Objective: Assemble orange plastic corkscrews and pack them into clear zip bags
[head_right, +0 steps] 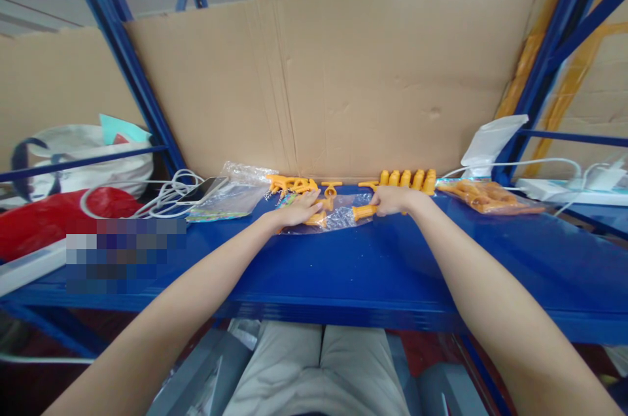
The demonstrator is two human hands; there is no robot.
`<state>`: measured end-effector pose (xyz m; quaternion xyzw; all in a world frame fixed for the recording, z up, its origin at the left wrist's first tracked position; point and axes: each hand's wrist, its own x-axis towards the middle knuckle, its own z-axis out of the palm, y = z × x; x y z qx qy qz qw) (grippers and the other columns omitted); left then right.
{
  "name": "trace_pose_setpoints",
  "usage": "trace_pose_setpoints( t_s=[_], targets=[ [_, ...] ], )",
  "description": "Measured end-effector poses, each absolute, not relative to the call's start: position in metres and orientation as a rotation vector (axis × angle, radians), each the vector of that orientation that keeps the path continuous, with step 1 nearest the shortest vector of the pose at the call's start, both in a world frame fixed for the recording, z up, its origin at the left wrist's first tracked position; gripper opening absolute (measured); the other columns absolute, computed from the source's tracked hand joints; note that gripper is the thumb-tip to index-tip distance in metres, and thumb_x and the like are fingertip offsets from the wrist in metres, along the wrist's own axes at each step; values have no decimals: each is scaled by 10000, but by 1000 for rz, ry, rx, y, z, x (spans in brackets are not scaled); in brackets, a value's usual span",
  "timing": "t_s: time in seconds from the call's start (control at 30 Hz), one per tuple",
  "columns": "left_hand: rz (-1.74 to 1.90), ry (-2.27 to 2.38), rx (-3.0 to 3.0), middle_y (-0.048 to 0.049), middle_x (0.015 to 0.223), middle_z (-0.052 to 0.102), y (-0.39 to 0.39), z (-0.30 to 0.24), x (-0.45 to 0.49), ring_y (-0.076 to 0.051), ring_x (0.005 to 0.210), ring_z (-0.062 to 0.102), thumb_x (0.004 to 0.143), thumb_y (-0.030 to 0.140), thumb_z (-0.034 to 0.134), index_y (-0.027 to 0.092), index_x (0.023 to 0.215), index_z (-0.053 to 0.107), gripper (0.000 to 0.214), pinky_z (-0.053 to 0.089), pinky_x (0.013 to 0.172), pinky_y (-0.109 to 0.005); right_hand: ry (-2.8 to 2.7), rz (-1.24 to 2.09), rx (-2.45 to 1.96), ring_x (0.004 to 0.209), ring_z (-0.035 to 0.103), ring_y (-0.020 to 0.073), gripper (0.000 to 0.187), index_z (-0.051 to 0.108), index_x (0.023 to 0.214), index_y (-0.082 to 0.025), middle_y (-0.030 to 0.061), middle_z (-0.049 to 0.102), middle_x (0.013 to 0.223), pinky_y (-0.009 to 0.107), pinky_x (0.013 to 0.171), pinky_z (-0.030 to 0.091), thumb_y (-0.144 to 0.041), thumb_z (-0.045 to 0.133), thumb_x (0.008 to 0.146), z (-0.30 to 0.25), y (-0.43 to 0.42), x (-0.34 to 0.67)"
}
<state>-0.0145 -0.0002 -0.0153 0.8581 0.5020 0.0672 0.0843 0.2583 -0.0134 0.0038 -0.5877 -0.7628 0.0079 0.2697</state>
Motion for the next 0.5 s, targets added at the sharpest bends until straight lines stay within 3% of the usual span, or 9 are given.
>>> trace_pose_setpoints(
  t_s=[0.13, 0.33, 0.5],
  targets=[
    [203, 1492, 2562, -47, 1554, 41, -3, -16, -13, -216, 1429, -11, 861, 624, 96, 200, 1488, 91, 757, 58, 1154, -431, -2410, 376, -1593, 644, 614, 217, 154, 669, 605, -197, 37, 649, 609, 348, 625, 466, -344, 703, 634, 15, -29, 235],
    [281, 1500, 2530, -58, 1558, -18, -8, -13, -11, -194, 1428, -50, 871, 603, 93, 171, 1489, 53, 755, 49, 1157, -406, -2349, 151, -1606, 688, 623, 200, 120, 688, 671, -185, 29, 683, 694, 299, 645, 449, -263, 600, 696, 24, -33, 227],
    [434, 1659, 2415, -81, 1563, 4, 0, -15, -13, -237, 1428, -47, 876, 593, 55, 183, 1483, 64, 732, 43, 1140, -493, -2321, 121, -1611, 640, 611, 172, 175, 678, 631, -177, 16, 670, 645, 277, 617, 449, -269, 545, 699, 18, -28, 229]
  ],
)
